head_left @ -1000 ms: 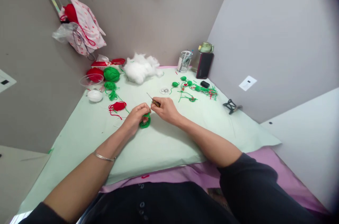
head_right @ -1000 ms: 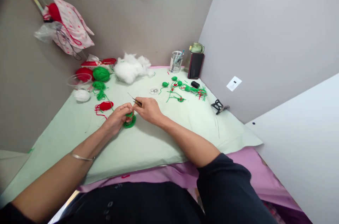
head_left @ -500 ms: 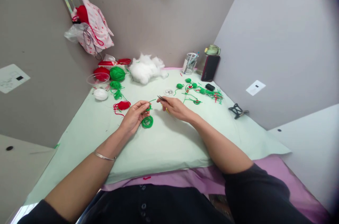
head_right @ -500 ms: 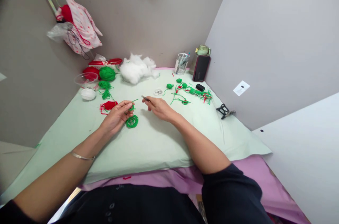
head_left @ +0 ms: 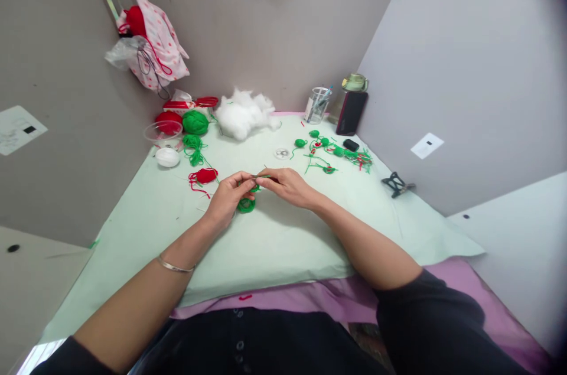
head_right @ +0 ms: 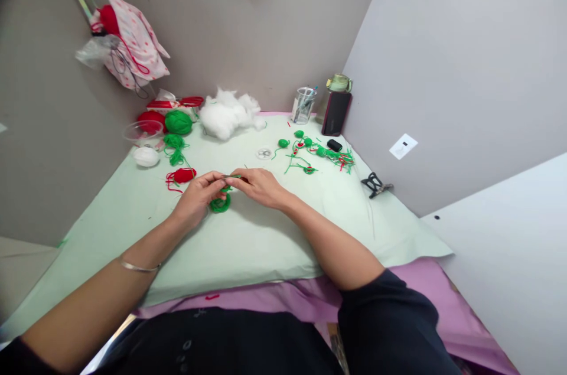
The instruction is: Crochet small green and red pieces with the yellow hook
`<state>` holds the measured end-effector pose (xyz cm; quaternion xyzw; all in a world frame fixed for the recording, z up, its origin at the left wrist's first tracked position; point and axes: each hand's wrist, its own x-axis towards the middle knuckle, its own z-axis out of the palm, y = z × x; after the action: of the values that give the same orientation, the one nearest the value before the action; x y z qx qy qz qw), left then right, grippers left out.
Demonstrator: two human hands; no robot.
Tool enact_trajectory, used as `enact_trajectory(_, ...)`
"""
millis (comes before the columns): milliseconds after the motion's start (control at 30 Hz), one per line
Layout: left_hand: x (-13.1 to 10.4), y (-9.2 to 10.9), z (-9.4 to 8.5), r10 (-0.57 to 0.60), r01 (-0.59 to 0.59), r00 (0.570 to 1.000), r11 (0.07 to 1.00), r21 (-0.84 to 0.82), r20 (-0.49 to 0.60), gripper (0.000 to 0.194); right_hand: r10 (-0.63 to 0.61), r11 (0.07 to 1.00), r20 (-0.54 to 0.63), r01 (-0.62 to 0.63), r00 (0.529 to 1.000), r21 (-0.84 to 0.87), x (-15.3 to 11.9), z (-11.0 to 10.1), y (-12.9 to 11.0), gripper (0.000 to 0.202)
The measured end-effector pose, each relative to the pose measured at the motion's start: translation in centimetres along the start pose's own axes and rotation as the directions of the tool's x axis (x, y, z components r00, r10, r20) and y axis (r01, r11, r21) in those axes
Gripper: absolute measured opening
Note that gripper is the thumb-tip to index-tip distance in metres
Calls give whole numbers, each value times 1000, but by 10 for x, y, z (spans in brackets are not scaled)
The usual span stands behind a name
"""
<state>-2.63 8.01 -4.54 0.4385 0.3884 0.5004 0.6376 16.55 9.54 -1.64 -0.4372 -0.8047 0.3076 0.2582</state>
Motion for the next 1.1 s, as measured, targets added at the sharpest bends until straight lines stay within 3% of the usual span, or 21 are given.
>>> enact_trajectory(267,1,5,-1,-9,8,1000,998,-56,-17,40,29,964,-14,-24,999,266,2,2,2,57)
enact_trajectory(600,0,5,-2,-49,51,999,995,-82,24,40,69,864,-3,-59,998,501,5,9,2,29)
enact_trajectory(833,4,7,-6,-83,83,997,983,-164,4,33,188,836,-40,-139,981,531,6,3,5,41)
enact_trajectory(933,5,7,-7,-81,75,997,977,-200,-21,33,148,859,11,-134,989,494,4,1,5,54)
enact_trajectory(1100,3,8,-5,-60,56,998,975,-216,-16,32,77,891,72,-101,994,443,2,2,3,51)
